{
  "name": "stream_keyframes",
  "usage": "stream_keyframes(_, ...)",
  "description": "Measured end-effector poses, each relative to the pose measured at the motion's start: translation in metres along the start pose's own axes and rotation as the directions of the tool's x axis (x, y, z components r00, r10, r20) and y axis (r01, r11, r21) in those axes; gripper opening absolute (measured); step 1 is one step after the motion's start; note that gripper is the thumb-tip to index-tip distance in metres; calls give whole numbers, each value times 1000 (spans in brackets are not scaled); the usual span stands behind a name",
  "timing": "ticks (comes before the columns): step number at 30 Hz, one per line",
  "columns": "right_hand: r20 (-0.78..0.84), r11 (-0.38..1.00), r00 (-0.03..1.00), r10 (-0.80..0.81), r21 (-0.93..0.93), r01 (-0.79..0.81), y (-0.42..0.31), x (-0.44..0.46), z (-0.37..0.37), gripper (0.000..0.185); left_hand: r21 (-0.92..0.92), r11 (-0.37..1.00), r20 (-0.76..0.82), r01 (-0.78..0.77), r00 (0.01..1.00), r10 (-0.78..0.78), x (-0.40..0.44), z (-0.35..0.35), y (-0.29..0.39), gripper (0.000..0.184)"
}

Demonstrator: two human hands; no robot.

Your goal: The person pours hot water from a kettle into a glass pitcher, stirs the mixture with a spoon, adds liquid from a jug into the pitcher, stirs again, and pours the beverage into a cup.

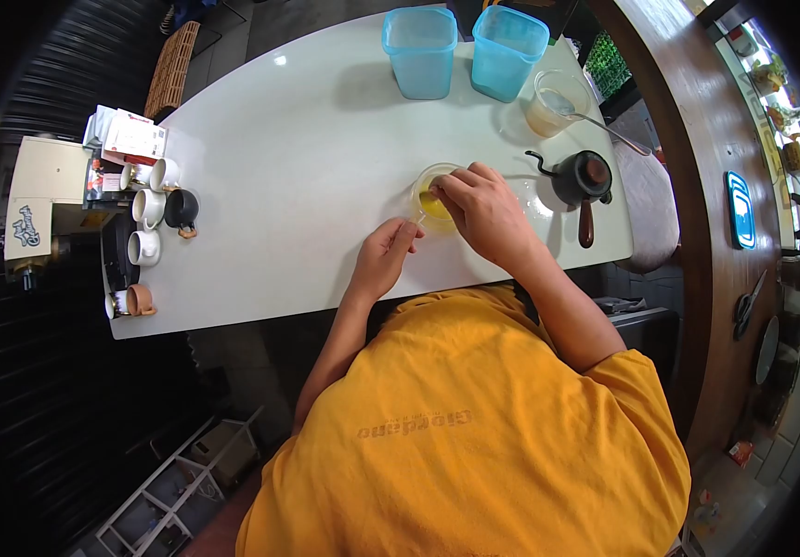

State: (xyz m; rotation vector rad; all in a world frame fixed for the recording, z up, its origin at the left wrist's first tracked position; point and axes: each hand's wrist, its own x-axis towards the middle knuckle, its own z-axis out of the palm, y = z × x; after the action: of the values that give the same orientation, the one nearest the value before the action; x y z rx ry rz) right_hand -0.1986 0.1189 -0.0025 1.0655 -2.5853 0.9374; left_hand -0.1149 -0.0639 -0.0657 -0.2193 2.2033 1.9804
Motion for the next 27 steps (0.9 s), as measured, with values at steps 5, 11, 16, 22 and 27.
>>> stream_keyframes(5, 51, 999, 999, 20, -31, -19, 1, -2, -4, 6, -13, 1000, 1, -3, 1000, 3, 0, 1, 0, 37)
stream_keyframes(11, -10, 995, 1000, 29, -92, -30, 1, 0, -6, 7, 23, 1000, 11, 18, 1000, -18, -2, 0, 8, 36)
stream_keyframes(16, -3, 999, 1000, 22, 32, -22, -1, -1, -5, 6, 26, 999, 12, 26, 1000, -27, -1, 0, 4, 36)
stream_keyframes(22, 112, 994, 994, 4, 111, -17, 4, -1, -11, 7, 18, 1000, 7, 20, 1000, -20, -1, 1, 4, 37)
stream_keyframes(27, 69, 999, 998, -5, -52, 8, 8, 3, -13, 9, 42, 999, 2, 24, 1000, -24, -2, 1, 6, 38)
